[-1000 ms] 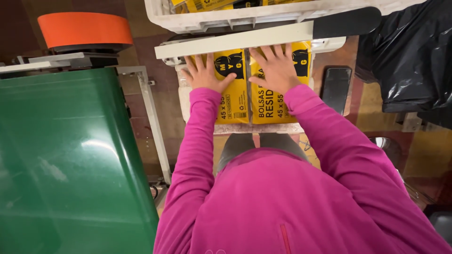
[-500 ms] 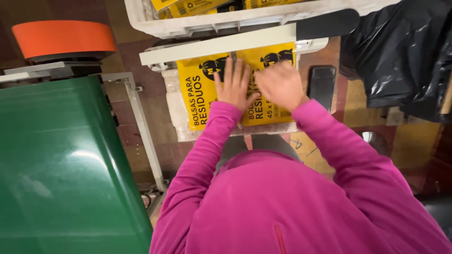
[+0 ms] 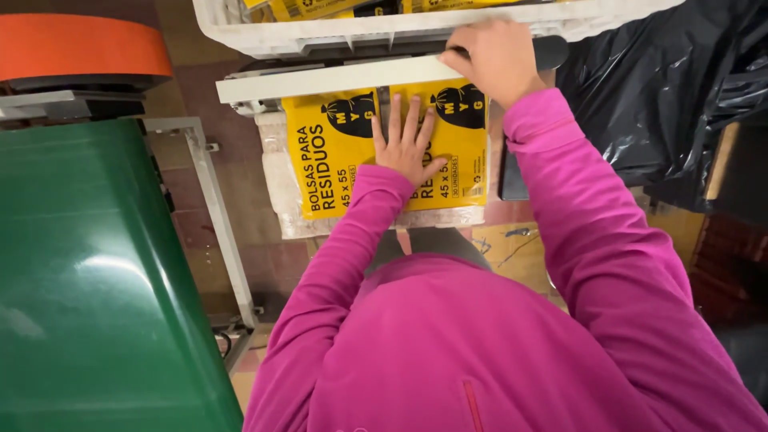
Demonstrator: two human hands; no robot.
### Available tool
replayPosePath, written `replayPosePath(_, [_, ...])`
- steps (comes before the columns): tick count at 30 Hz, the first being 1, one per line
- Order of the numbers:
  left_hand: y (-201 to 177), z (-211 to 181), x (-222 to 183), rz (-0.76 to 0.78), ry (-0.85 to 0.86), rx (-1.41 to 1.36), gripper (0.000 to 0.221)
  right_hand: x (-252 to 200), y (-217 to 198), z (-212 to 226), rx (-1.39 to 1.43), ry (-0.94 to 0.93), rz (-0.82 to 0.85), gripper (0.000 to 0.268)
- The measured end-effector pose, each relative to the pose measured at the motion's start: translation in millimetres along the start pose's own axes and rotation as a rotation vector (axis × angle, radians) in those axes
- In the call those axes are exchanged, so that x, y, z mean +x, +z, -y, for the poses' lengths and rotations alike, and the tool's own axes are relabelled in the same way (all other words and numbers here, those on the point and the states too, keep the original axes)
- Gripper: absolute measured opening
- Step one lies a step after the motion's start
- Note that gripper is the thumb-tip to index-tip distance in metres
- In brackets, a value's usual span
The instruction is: The recorder folds black plastic bags and inserts them into yellow labeled packets, then seals the packets using a machine.
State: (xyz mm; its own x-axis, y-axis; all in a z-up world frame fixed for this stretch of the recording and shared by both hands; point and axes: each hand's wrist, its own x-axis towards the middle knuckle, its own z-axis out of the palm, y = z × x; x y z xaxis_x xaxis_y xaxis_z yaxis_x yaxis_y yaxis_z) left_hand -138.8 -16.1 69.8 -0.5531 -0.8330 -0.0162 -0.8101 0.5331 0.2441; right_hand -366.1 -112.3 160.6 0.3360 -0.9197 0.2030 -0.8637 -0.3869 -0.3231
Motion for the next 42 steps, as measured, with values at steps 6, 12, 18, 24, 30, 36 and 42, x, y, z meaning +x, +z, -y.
replayPosePath(6, [0.0, -2.4, -1.3, -0.009, -0.007, 0.001, 0.099, -10.0, 31.8, -19.3, 0.104, 0.075, 0.053, 0.025])
replayPosePath(12, [-3.6, 9.5, -5.8, 0.058, -0.027, -0.029, 0.095, -17.1, 50.1, -26.3, 0.128, 0.09, 0.004, 0.026])
replayPosePath(18, [-28.0, 62.9, -23.0, -0.025, -0.502, 0.077, 0.086, -11.6, 28.5, -16.2, 0.137, 0.07, 0.023, 0.024])
replayPosePath(24, [-34.0, 73.7, -22.3, -0.066, -0.631, 0.069, 0.087, -10.2, 7.2, -3.1, 0.114, 0.072, -0.03, 0.023])
replayPosePath(30, [-31.4, 73.9, -24.1, -0.071, -0.618, 0.07, 0.085, -16.2, 38.8, -23.3, 0.114, 0.046, -0.029, 0.025])
replayPosePath(36, [-35.8, 71.3, -26.6, -0.037, -0.628, 0.059, 0.085, -22.0, 58.2, -35.3, 0.141, 0.059, -0.007, 0.026])
replayPosePath(42, [-44.4, 66.5, -42.6, -0.036, -0.643, 0.017, 0.099, -18.7, 47.6, -28.5, 0.154, 0.046, 0.02, 0.025])
